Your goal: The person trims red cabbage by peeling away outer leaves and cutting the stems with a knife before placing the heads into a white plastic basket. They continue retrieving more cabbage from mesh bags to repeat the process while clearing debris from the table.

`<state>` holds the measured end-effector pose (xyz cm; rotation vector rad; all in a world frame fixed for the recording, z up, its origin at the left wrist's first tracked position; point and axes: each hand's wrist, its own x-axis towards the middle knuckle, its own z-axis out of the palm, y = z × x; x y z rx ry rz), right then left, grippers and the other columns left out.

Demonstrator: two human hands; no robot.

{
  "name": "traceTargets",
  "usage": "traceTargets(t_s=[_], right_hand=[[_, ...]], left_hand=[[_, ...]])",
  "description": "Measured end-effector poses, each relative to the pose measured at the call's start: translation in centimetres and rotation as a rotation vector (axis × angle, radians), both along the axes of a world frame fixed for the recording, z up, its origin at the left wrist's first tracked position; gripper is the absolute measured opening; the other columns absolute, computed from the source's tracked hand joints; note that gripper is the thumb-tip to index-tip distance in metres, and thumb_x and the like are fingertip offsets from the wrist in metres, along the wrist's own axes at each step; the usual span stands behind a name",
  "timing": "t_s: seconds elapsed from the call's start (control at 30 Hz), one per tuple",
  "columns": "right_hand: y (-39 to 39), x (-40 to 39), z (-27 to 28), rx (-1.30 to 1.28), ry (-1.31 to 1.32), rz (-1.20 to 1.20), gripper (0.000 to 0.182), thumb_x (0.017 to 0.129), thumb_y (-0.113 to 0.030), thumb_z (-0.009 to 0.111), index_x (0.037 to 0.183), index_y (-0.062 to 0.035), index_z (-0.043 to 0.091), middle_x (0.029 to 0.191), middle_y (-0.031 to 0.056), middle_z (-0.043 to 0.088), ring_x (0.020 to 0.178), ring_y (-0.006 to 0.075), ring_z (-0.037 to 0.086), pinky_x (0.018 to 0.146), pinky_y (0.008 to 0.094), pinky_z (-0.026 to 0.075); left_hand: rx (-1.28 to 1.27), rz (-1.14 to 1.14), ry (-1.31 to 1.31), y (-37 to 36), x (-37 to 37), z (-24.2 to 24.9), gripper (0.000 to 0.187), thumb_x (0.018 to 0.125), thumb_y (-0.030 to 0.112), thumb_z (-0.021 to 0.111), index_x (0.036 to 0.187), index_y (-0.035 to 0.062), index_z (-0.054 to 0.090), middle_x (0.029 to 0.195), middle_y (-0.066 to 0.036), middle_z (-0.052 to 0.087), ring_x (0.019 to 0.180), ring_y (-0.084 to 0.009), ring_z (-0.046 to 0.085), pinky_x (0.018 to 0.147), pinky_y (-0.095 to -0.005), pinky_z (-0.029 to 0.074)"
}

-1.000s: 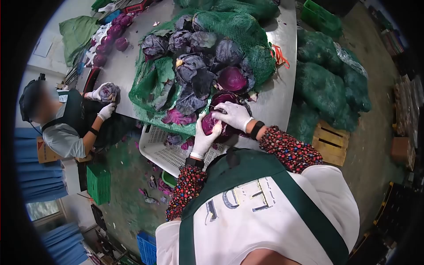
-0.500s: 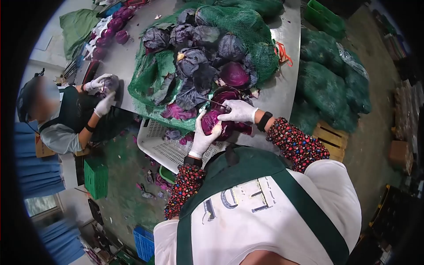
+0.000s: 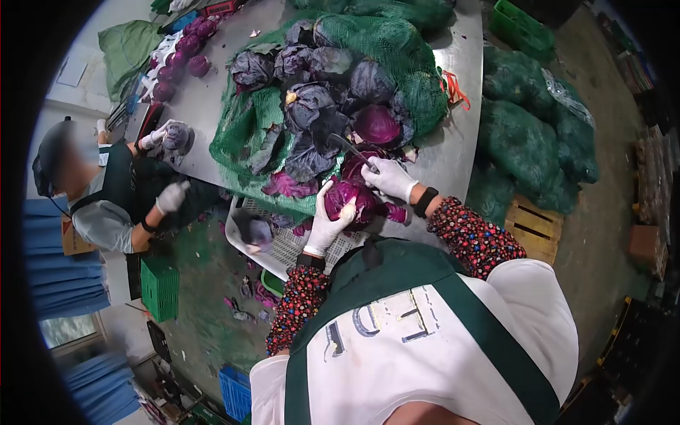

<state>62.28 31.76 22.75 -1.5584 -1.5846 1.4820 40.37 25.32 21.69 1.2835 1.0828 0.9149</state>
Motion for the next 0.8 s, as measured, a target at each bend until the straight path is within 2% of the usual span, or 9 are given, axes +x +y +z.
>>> traceTargets(t_s=[0.1,0.13,0.17,0.23,0.27,0.37,0.53,0.67,0.8], right_hand=[[-1.5,-0.1,1.5,0.166,-0.004,0.162,0.048,0.083,-0.048,0.066,0.09,-0.0017,0.056,0.08,0.015,0.064,0.071,0.0298,0.064,0.068,0.0385,0.049],[-1.2,-0.4,-1.7,0.318,-0.017,0.191,0.046,0.083,-0.045,0.07,0.096,-0.0046,0.052,0.08,0.0059,0.059,0.064,0.0139,0.055,0.06,0.0292,0.047],[-0.8,0.0,-1.8,0.325,-0.021,0.186,0.046,0.083,-0.045,0.07,0.096,-0.0046,0.052,0.08,0.0059,0.059,0.064,0.0139,0.055,0.06,0.0292,0.047],[-0.1,0.4,-2.1,-0.06,0.253,0.203,0.045,0.083,-0.044,0.07,0.093,-0.0047,0.051,0.079,0.0055,0.058,0.065,0.0152,0.055,0.062,0.0318,0.047],[-0.1,0.0,-1.8,0.053,0.145,0.214,0.04,0.085,-0.04,0.065,0.094,-0.0034,0.052,0.078,0.0161,0.064,0.072,0.0319,0.065,0.066,0.0405,0.051],[-0.9,-1.1,-0.7,0.62,-0.282,0.243,0.023,0.087,-0.024,0.058,0.097,-0.0033,0.054,0.081,0.02,0.065,0.075,0.0359,0.066,0.065,0.0442,0.052],[0.1,-0.8,-2.6,0.428,-0.503,0.04,0.018,0.085,-0.013,0.05,0.098,-0.0018,0.055,0.084,0.0228,0.066,0.083,0.0397,0.065,0.074,0.0481,0.052],[-0.6,1.3,-2.3,0.288,-0.03,-0.002,0.045,0.081,-0.036,0.066,0.109,-0.0024,0.056,0.095,0.0218,0.066,0.091,0.0342,0.065,0.078,0.0402,0.05],[-2.6,0.4,1.1,0.258,-0.104,0.307,0.068,0.072,-0.05,0.072,0.112,0.0018,0.056,0.098,0.0192,0.065,0.092,0.0322,0.064,0.083,0.0381,0.05]], left_hand=[[-0.052,0.029,-0.006,-0.4,0.3,0.4,0.083,0.075,0.016,0.076,0.142,0.0074,0.03,0.133,-0.013,0.044,0.121,-0.0214,0.047,0.105,-0.0352,0.037],[-0.051,0.015,-0.021,-0.4,0.3,0.3,0.083,0.075,0.016,0.077,0.142,0.0073,0.03,0.133,-0.013,0.044,0.121,-0.0214,0.047,0.105,-0.0354,0.037],[-0.044,0.004,-0.038,-0.1,0.3,0.1,0.083,0.075,0.017,0.077,0.142,0.0073,0.03,0.134,-0.013,0.044,0.122,-0.0214,0.047,0.105,-0.0355,0.037],[-0.02,0.007,-0.024,0.0,0.3,-0.3,0.083,0.074,0.018,0.077,0.142,0.0072,0.03,0.134,-0.013,0.044,0.122,-0.0219,0.046,0.106,-0.0357,0.037],[-0.006,0.012,-0.003,-0.1,0.1,-0.4,0.083,0.074,0.019,0.078,0.142,0.0071,0.031,0.134,-0.013,0.043,0.122,-0.0223,0.046,0.106,-0.0359,0.037],[0.08,0.012,0.144,-0.2,0.0,-0.7,0.083,0.074,0.02,0.078,0.141,0.0069,0.032,0.135,-0.014,0.042,0.123,-0.0233,0.046,0.106,-0.036,0.037],[-0.007,-0.003,0.008,-0.5,0.3,0.3,0.086,0.073,0.019,0.078,0.143,0.0082,0.03,0.136,-0.013,0.042,0.123,-0.0229,0.046,0.106,-0.036,0.036],[-0.003,-0.004,0.078,-2.0,-0.4,1.5,0.09,0.073,0.02,0.079,0.145,0.0088,0.027,0.137,-0.012,0.041,0.123,-0.0222,0.046,0.107,-0.0364,0.036],[0.04,0.001,0.186,-2.6,-1.3,1.5,0.095,0.07,0.022,0.081,0.146,0.0076,0.026,0.14,-0.015,0.038,0.13,-0.0254,0.04,0.11,-0.0384,0.032]])
